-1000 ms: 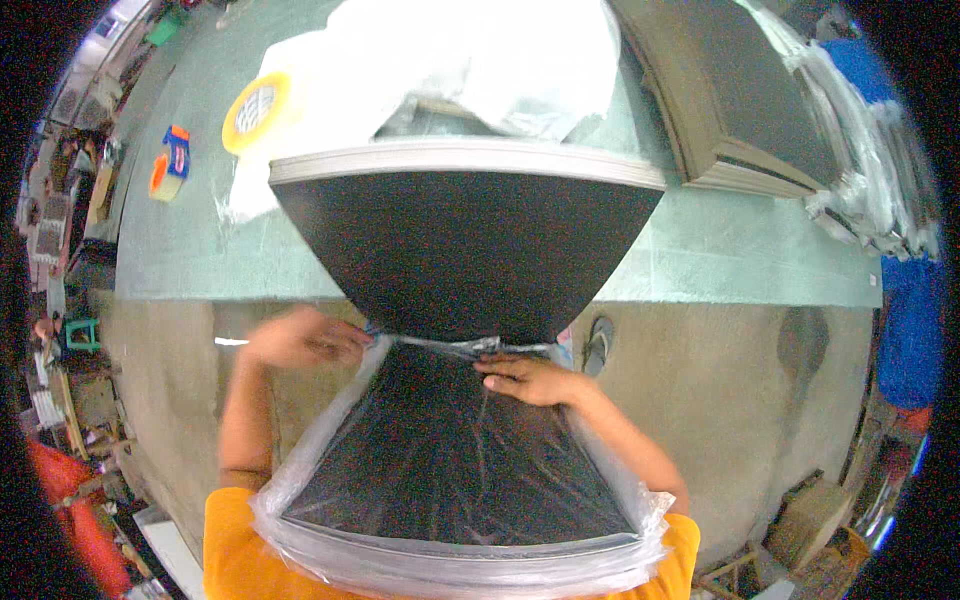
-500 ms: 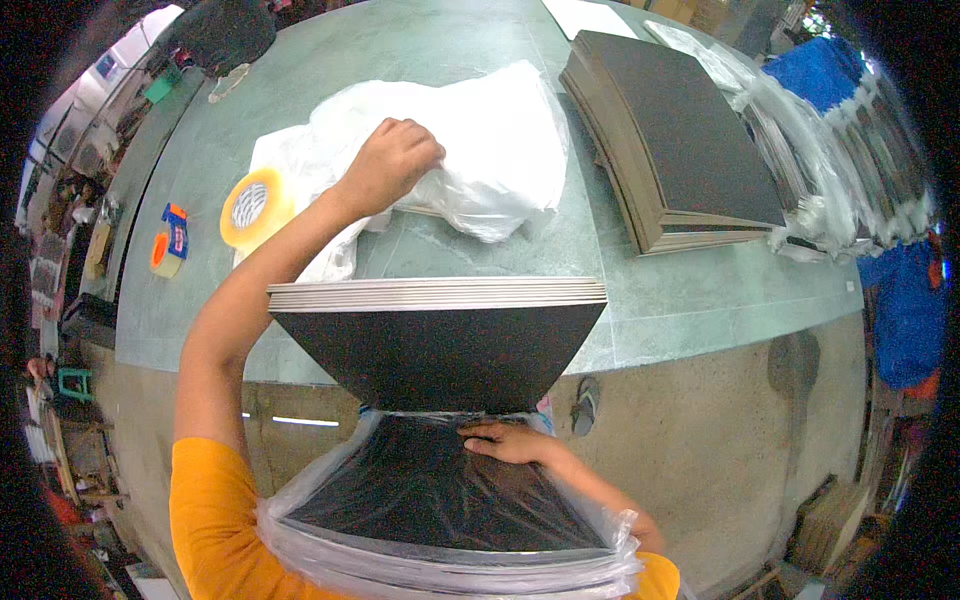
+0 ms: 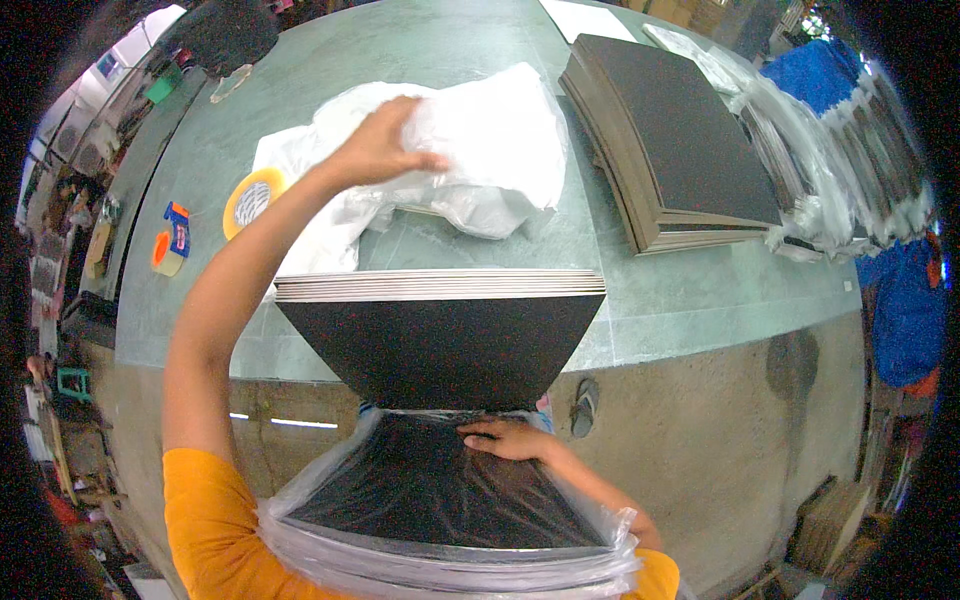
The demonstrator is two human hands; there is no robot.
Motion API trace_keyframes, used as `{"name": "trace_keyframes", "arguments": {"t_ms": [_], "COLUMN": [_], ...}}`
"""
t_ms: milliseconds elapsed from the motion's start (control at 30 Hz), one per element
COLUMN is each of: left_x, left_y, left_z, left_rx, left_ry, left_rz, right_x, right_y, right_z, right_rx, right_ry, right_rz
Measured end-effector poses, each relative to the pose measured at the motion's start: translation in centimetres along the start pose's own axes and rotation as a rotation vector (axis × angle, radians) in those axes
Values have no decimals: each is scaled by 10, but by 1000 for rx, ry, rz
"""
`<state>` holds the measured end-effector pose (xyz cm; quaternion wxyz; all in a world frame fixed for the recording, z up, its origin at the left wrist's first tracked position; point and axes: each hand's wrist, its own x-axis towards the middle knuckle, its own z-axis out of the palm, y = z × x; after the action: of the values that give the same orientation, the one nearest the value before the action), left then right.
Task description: The person wraps individual black books in clear plastic sleeves, sliding each book into a bag and folding the excess plastic over the opening before placing it onto a stack.
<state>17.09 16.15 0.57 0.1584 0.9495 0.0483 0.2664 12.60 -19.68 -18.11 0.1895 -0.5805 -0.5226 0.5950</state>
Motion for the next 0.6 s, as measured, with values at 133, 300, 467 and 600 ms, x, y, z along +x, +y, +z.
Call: {"name": "trace_keyframes", "arguments": {"t_ms": [133, 300, 467, 600], "left_x": [11, 6, -28, -137], "left_y": [-7, -21, -6, 105], "left_z": [-13, -29, -134, -142], "left_rx": [-375, 30, 321, 634], "left_ry": [107, 106, 688, 349], "left_rz": [-293, -166, -386, -478], "right_x": [-2, -2, -4, -13], "right_y": [1, -3, -1, -4], "right_z": [3, 2, 4, -4], "right_rx": [-44, -47, -39, 1], "right_ry": [38, 36, 29, 88], "right_rz": [-51, -50, 3, -93]}}
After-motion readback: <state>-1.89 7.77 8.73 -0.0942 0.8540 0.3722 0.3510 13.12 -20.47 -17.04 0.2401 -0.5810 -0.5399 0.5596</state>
